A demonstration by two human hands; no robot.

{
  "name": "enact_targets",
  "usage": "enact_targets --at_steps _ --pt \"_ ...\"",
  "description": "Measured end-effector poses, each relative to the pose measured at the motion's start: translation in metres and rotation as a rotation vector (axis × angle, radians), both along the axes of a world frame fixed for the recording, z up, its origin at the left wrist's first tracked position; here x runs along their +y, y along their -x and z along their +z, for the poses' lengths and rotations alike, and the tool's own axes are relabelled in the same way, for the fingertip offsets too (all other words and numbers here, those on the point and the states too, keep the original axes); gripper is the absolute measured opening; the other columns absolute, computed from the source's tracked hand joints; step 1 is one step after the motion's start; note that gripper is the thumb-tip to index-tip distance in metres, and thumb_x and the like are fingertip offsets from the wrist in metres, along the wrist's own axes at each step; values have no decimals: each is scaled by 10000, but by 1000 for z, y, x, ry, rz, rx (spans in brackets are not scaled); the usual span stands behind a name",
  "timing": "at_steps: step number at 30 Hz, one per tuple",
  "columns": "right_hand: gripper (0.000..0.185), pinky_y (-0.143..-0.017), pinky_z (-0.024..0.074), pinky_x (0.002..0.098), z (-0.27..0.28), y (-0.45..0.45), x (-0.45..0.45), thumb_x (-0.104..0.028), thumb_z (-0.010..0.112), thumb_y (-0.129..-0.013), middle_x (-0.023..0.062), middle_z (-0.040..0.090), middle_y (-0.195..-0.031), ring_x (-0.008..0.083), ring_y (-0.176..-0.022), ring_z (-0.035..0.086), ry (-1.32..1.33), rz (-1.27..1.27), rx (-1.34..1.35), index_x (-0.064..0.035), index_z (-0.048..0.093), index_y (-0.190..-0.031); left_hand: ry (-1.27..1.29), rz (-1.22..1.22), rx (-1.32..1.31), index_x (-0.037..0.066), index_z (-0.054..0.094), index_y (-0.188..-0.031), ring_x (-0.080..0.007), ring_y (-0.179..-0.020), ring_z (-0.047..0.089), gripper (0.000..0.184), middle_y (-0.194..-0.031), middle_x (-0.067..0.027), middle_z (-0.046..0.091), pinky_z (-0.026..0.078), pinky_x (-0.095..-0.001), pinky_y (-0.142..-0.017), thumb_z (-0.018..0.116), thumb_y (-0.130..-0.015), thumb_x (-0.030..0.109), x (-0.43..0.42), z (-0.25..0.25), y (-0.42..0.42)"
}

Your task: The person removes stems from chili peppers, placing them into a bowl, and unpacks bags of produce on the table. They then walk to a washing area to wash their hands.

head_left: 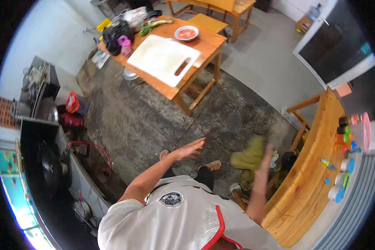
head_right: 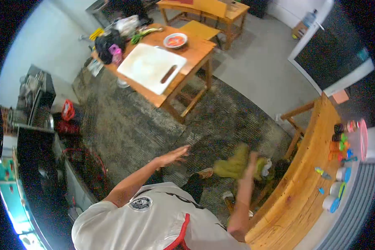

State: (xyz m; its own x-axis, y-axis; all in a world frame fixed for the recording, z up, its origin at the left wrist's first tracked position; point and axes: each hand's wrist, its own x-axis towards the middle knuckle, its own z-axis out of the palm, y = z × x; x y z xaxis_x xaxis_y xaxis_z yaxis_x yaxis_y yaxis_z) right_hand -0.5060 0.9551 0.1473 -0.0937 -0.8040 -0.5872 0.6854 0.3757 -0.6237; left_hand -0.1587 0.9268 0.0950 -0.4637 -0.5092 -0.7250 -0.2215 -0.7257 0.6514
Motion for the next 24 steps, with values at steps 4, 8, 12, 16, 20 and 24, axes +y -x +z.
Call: enact_targets --at_steps 4,8,12,16,20,24 --pt "491 -951 486 385 7 -222 -43 -410 478 -984 101 609 -1227 212 -1092 600 111 620 -302 -24 532 -1284 -234 424 620 171 311 -1474 -328 -1329 407 824 -1493 -123 351 324 -548 -1089 387 -874 730 -2 13 -56" --pt "547 -1003 452 393 14 -369 -83 -466 448 -979 96 596 -1264 230 -1132 586 72 718 -484 -19 522 -1286 32 913 704 128 327 -1454 -315 -1335 394 803 -1469 -103 394 327 -500 -1089 389 -889 695 -8 34 -198" --pt "529 -1066 388 425 26 -489 -105 -442 397 -1000 102 551 -1327 259 -1224 521 267 592 -620 -43 493 -1333 163 1140 931 107 445 -1322 -279 -1304 438 570 -1409 -117 457 336 -480 -1090 414 -941 529 10 40 -367" --pt "498 -1070 370 462 -6 -591 -116 -396 358 -1010 118 523 -1356 296 -1241 495 172 684 -813 -51 484 -1346 324 1175 1125 115 493 -1276 -285 -1280 463 436 -1403 -115 461 333 -480 -1085 394 -975 415 33 38 -490" --pt "533 -1037 411 459 -71 -676 -140 -445 386 -987 117 540 -1335 303 -1184 537 389 938 -363 -68 487 -1350 409 1255 811 77 467 -1336 -267 -1246 497 445 -1343 -105 516 376 -460 -1059 430 -965 319 31 53 -549" --pt "590 -1014 441 439 -105 -791 -135 -510 393 -977 122 517 -1351 302 -1172 539 -34 808 -409 -80 452 -1376 297 950 388 68 392 -1419 -233 -1220 510 518 -1383 -91 475 416 -412 -1029 441 -989 352 -10 59 -606"
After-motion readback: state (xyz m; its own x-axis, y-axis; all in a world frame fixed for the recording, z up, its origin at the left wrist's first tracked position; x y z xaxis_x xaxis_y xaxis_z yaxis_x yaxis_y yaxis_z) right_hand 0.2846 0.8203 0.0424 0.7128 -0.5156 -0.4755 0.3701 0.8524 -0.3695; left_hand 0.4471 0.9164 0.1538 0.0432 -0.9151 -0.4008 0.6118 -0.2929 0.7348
